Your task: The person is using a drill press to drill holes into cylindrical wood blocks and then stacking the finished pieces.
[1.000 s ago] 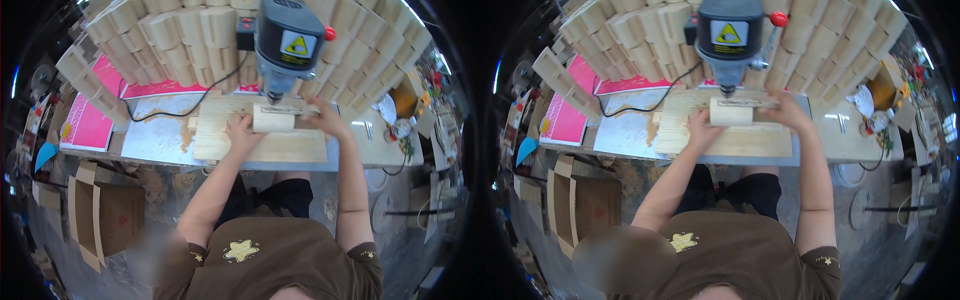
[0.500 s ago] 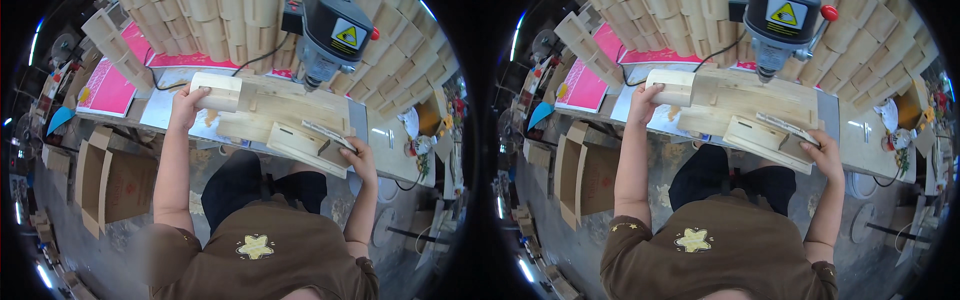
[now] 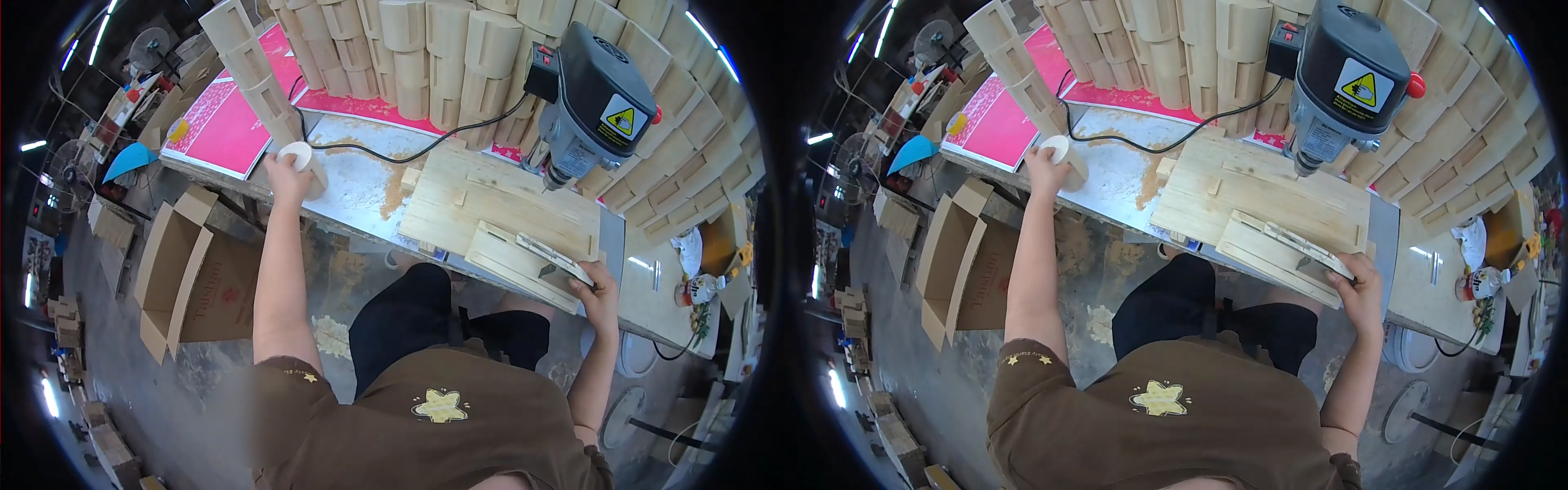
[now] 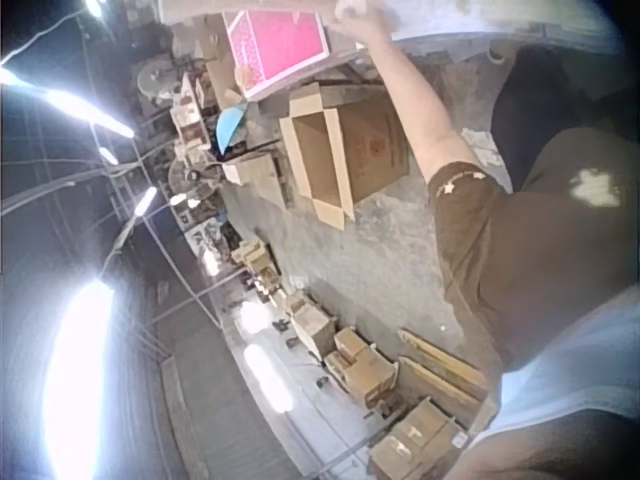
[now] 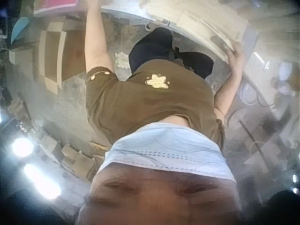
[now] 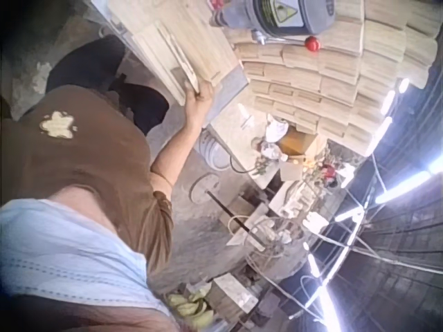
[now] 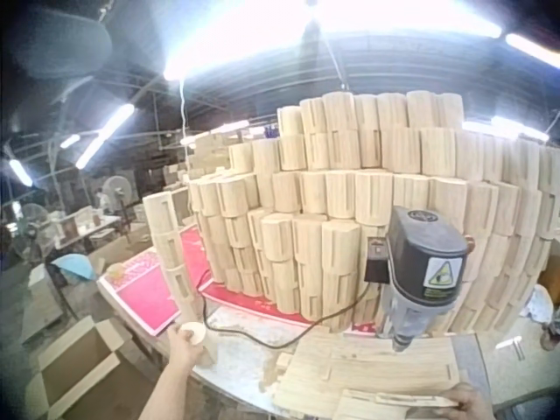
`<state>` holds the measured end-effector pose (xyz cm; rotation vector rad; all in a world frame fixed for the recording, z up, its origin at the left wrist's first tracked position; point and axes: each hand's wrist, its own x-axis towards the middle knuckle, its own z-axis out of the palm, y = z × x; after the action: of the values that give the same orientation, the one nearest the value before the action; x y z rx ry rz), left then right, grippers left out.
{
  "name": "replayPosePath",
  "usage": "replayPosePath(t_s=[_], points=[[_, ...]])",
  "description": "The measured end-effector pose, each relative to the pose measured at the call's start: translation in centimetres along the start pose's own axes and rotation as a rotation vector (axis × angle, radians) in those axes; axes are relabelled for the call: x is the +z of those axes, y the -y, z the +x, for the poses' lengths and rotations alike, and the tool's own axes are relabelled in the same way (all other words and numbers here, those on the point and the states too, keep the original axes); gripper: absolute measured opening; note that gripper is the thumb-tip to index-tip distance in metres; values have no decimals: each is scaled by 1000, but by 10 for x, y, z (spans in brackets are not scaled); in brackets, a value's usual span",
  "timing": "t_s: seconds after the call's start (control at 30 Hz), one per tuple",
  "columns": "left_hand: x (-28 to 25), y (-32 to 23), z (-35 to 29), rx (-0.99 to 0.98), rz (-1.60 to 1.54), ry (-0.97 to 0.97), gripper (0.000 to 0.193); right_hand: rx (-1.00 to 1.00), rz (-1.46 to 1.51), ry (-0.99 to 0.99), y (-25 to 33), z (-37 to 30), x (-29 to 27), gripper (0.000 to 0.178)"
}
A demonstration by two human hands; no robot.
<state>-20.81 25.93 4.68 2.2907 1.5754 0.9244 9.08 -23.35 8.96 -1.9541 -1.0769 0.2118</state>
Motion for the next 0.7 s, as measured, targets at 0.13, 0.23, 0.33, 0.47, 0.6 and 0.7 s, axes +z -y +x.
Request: replayPosePath(t_s=[0.13,0.23,0.33,0.47,0.6,0.7], points=[[11,-1,11,55,-51,-86,52,-9,-27,-18,-1,0,-2,25],[45,-5,31,134,4,-117,55,41,-63,-68,-8,-15,-18,26],[68,53,55,83,-105,-28,47,136,-64,-15,-6,-20,-12,27],[43,111,78,188,-501,47,41,-102,11,-8,-17,-5,8,32],[54,69,82,149,350,-174,59,-98,-85,-100,-22,-11,-1,32],[31,-32,39,211,157,-246,65,-104,-90,-97,-22,-16,-4,32]])
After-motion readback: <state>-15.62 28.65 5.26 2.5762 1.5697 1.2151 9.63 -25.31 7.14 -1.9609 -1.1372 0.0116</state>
